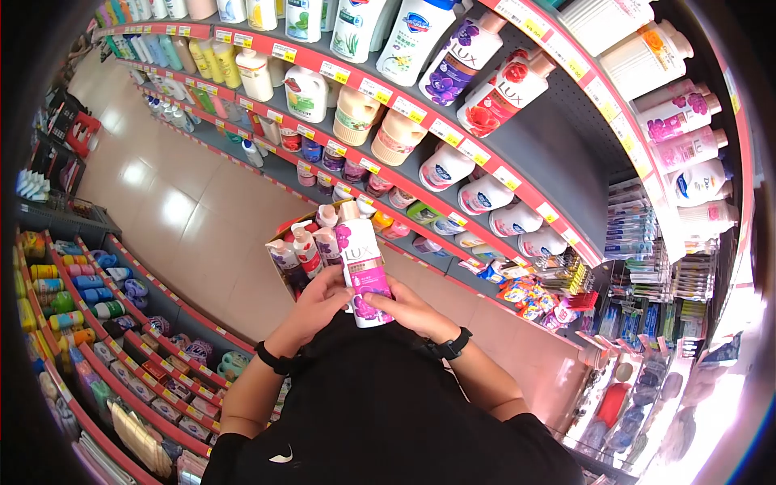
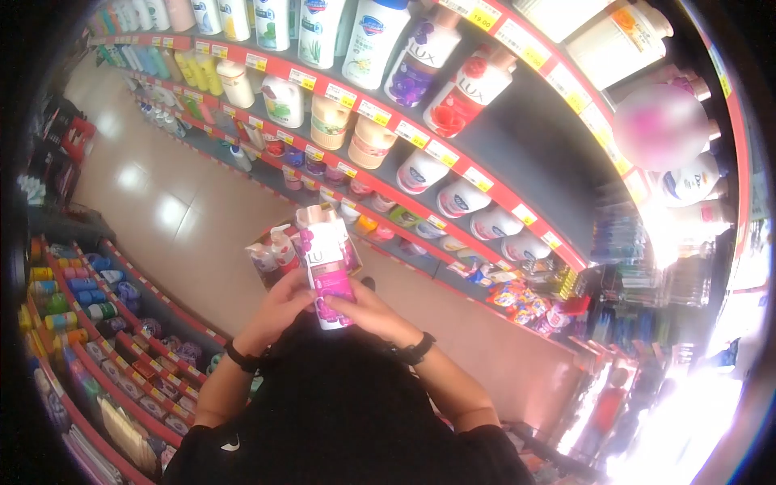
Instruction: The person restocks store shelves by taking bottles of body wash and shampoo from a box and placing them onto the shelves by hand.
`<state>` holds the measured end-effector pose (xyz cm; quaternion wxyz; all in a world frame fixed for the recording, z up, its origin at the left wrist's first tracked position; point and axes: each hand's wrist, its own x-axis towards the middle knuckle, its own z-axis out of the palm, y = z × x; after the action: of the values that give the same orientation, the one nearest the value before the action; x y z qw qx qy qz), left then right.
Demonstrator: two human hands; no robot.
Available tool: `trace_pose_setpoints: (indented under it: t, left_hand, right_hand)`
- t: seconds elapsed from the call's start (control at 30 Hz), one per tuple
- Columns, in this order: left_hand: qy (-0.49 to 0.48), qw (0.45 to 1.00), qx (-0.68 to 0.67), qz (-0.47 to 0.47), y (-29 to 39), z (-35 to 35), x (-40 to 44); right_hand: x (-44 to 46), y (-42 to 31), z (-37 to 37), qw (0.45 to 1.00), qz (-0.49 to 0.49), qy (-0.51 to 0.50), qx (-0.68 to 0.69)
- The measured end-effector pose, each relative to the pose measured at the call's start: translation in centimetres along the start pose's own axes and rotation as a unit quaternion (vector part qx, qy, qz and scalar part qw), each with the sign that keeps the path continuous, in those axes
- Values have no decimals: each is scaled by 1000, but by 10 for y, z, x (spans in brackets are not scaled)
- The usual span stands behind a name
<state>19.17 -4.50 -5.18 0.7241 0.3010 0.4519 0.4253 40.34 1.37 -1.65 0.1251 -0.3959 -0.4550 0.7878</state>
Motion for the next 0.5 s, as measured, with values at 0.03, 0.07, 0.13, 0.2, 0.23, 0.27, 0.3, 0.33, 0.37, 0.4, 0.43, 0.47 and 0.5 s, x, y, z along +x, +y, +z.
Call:
trace_pose_setpoints:
  t: [0.03, 0.07, 0.13, 0.2, 0.23, 0.27, 0.3, 0.33, 0.37, 0.4, 0.43, 0.47, 0.5]
  left_hand:
    - [-1, 1000, -4, -1, 1, 0, 0]
    - [1, 1000, -5, -1, 1, 0, -1]
    - [-2, 1000, 4, -5, 2, -1, -1]
    - [-2, 1000, -4, 0, 6, 1, -1]
    - [-5, 1000, -11, 5, 7, 2, -2]
    - [-2, 1000, -12, 6, 7, 1, -2]
    - [-4, 1000, -13, 5, 5, 0, -1]
    - [-7, 1000, -15, 4, 5, 0, -1]
    - [-5, 1000, -15, 5, 5, 0, -1]
    - [-5, 1000, -12, 4, 5, 0, -1]
    - [-4, 1000, -9, 3, 5, -1, -1]
    - [-3, 1000, -9, 4, 4, -2, -1]
    - [-9, 1000, -20, 7, 1, -3, 0]
  right_hand:
    - [0, -1, 0, 1000, -2, 0, 1]
    - [0, -2, 1, 1000, -1, -2, 0]
    - [0, -4, 2, 1000, -2, -6, 10]
    - [1, 0, 0, 1000, -2, -2, 1]
    - [2, 1, 0, 1000, -2, 3, -7]
    - [1, 0, 0, 1000, -2, 0, -8]
    - [0, -3, 1, 1000, 6, -4, -6]
    - [0, -5, 1, 1000, 13, -8, -4]
    - [1, -4, 1, 1000, 13, -10, -5]
    - [1, -3, 0, 1000, 15, -5, -14]
    - [1, -1, 0, 1000, 16, 0, -23]
    - [2, 1, -1, 1000, 16, -1, -24]
    - [3, 2, -2, 999, 18, 1, -31]
